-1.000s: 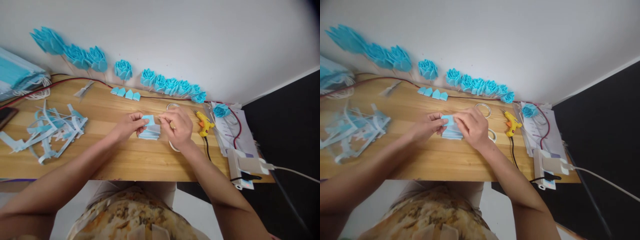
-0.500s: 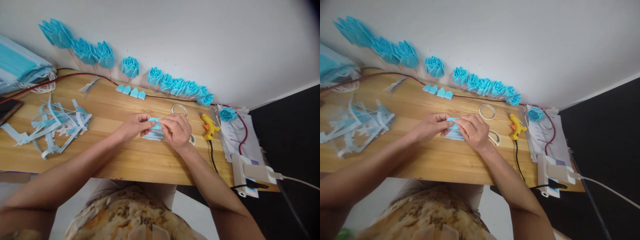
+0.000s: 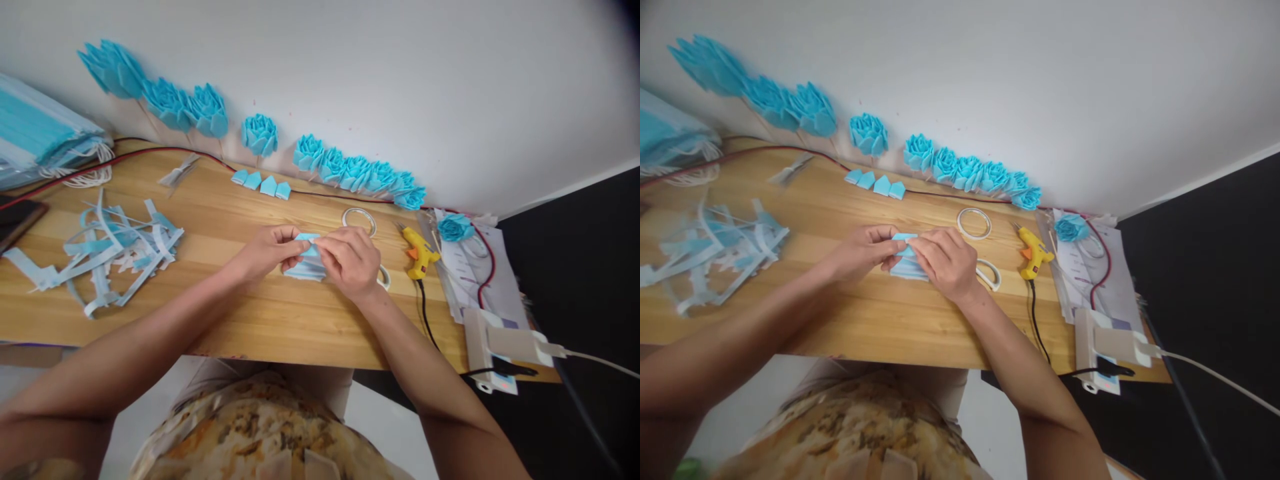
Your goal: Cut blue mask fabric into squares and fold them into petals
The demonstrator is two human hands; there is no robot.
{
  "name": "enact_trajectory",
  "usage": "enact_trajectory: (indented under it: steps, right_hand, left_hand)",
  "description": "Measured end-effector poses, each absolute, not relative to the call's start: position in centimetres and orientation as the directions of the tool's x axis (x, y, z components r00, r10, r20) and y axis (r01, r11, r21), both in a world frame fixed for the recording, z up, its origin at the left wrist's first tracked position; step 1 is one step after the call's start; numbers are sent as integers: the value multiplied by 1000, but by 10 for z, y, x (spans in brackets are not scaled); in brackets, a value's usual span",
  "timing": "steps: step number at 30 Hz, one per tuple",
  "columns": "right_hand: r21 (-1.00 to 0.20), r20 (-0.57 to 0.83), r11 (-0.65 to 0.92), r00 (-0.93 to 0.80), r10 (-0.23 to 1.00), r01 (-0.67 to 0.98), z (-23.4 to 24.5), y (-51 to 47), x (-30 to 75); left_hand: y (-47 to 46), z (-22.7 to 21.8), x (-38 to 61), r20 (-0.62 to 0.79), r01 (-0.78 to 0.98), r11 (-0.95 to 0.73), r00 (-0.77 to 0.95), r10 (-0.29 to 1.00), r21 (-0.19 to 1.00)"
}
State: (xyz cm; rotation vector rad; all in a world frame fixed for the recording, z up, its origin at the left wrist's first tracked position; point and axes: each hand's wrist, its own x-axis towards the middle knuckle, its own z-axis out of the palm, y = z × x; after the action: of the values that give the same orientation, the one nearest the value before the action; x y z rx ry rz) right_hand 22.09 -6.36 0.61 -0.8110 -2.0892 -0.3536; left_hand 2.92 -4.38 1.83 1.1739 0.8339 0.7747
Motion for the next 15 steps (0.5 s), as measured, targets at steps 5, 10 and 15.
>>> enact_trajectory:
  steps: [5,10,15]
  right_hand:
    - [-44,789,749,-437,431,661,8,-64,219]
    - [-23,785,744,-449,427,668,10,-64,218]
    - [-47,782,745,-439,441,666,9,-64,218]
  left_hand:
    - [-43,16,28,-136,-101,207,473,870,973]
    - [-43,15,29,-128,-102,198,471,873,975]
    - [-43,13,28,-109,-117,188,486,867,975]
